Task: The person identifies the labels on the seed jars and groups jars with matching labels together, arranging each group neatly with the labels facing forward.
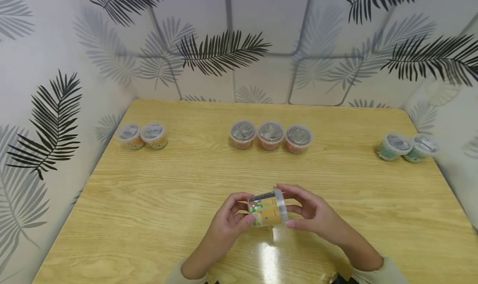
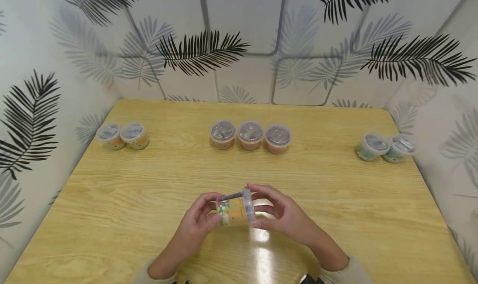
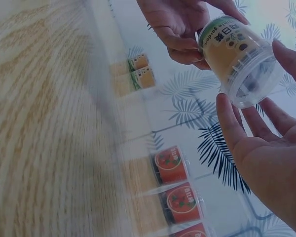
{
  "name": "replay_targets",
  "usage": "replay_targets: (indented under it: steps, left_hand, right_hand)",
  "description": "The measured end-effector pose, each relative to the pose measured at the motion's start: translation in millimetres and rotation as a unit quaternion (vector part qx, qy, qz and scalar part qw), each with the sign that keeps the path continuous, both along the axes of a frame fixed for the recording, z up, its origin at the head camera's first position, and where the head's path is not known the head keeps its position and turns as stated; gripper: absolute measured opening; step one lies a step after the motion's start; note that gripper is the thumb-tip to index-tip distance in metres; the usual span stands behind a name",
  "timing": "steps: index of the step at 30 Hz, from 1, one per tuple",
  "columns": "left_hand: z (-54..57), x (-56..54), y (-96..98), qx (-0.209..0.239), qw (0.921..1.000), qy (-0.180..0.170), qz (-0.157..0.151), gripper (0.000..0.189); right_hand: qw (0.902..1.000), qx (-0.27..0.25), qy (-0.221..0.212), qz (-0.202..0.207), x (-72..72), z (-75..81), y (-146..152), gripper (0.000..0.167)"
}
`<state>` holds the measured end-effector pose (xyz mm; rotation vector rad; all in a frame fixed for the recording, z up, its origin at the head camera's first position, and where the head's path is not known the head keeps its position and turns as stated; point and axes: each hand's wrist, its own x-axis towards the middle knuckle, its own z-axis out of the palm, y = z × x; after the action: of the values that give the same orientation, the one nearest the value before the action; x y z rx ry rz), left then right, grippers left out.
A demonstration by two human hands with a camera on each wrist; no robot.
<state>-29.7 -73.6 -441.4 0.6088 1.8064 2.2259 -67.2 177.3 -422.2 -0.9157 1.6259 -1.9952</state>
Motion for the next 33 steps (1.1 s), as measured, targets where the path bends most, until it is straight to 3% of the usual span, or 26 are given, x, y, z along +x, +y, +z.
replay_targets:
  steps: [4, 8, 12, 16, 20, 22, 25, 29, 33]
  left_hand:
    - [-1.0, -0.6, -1.0, -0.008, 0.9999, 0.009, -0.007, 0.045]
    - [-4.1, -2.0, 0.0, -0.026, 0.9976, 0.064, -0.010, 0.056]
    - [-3.1, -1.9, 0.9, -0.050, 0.9931, 0.106, 0.012, 0.063]
    - [7.7, -0.2, 1.6, -0.064, 0.9896, 0.125, 0.032, 0.065]
    - [21.3, 0.7, 2.9, -0.064, 0.9866, 0.147, 0.032, 0.062]
    - [22.7, 0.5, 3.3, -0.060, 0.9862, 0.151, 0.033, 0.061]
    - [15.7, -0.9, 3.9, -0.054, 0.9871, 0.146, 0.036, 0.059]
    - [3.0, -2.4, 3.3, -0.045, 0.9906, 0.121, 0.045, 0.057]
    - [-0.7, -3.6, 1.2, -0.022, 0.9954, 0.082, 0.046, 0.052]
  right_hand:
    - [0.9999, 0.002, -0.003, -0.014, 0.0, 0.4, -2.0, 0.063]
    - [0.9986, 0.018, -0.040, -0.029, 1.3, -0.4, -1.6, 0.063]
    - [0.9970, 0.025, -0.063, -0.037, 2.5, -0.8, -1.7, 0.063]
    - [0.9953, 0.050, -0.061, -0.056, 2.7, 0.1, -0.9, 0.059]
    - [0.9920, 0.084, -0.065, -0.068, 1.9, 1.9, 0.5, 0.054]
    - [0.9913, 0.093, -0.068, -0.064, 1.3, 2.5, 0.8, 0.052]
    - [0.9908, 0.102, -0.068, -0.056, 0.7, 2.5, 1.0, 0.049]
    - [0.9912, 0.094, -0.082, -0.044, -0.2, 1.6, 0.7, 0.047]
    - [0.9927, 0.068, -0.094, -0.034, -0.9, 0.6, -0.2, 0.049]
